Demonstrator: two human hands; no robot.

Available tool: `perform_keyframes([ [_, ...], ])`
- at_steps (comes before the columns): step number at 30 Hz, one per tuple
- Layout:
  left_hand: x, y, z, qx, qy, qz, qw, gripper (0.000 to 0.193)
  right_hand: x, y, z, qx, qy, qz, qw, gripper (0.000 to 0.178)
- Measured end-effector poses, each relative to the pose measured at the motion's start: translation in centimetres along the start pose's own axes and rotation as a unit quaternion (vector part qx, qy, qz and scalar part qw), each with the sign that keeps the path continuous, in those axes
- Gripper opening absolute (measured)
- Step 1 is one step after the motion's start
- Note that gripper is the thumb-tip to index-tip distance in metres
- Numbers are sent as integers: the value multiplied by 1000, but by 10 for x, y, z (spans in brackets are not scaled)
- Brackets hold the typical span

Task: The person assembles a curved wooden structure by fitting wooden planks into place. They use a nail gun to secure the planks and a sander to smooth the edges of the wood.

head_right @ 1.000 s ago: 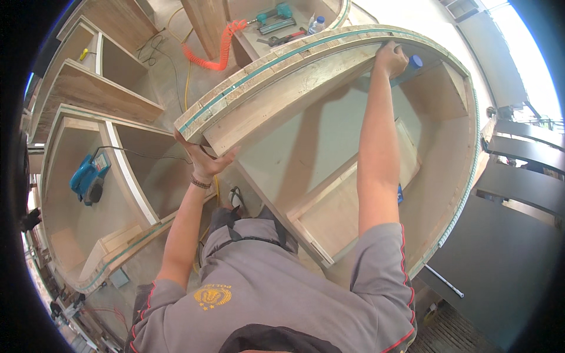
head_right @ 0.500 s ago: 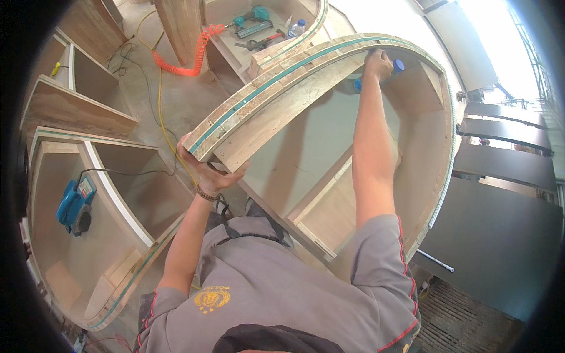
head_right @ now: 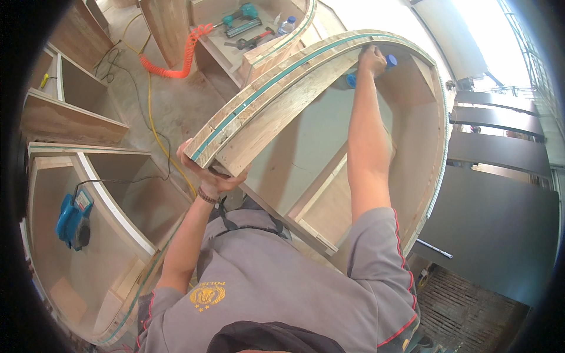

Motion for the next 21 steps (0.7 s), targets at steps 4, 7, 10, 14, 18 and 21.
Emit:
perform_keyframes([
  [4, 2, -11, -10, 8, 27, -43, 999, 114, -8, -5, -3, -17, 27, -9, 999, 44],
  [7, 1, -12, -11, 7, 16, -40, 999, 113, -8, -1, 0, -1, 30, -3, 1000, 44],
  [10, 0, -11, -11, -10, 9, -26, 1000, 117, -10, 4, 3, 13, -1, 6, 1000, 45],
  [14, 1, -3, -3, -18, 4, -4, 1000, 127, -11, 4, 3, 3, 0, 1, 1000, 46],
  [18, 0, -5, -5, -6, -6, 12, 1000, 130, -16, 17, 13, 17, -1, 22, 1000, 44],
  [21, 2, -4, -3, -32, 30, -17, 999, 123, -16, 16, 13, 15, -7, 22, 1000, 43],
])
Point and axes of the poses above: each hand's wrist, its own y-axis away from the middle knuckle, its own x-axis out of the palm, z = x × y, the point moved 4 cm from there along -y, towards the middle knuckle, and after that the axes turned 12 degrees about y, right-handed, at the moved point
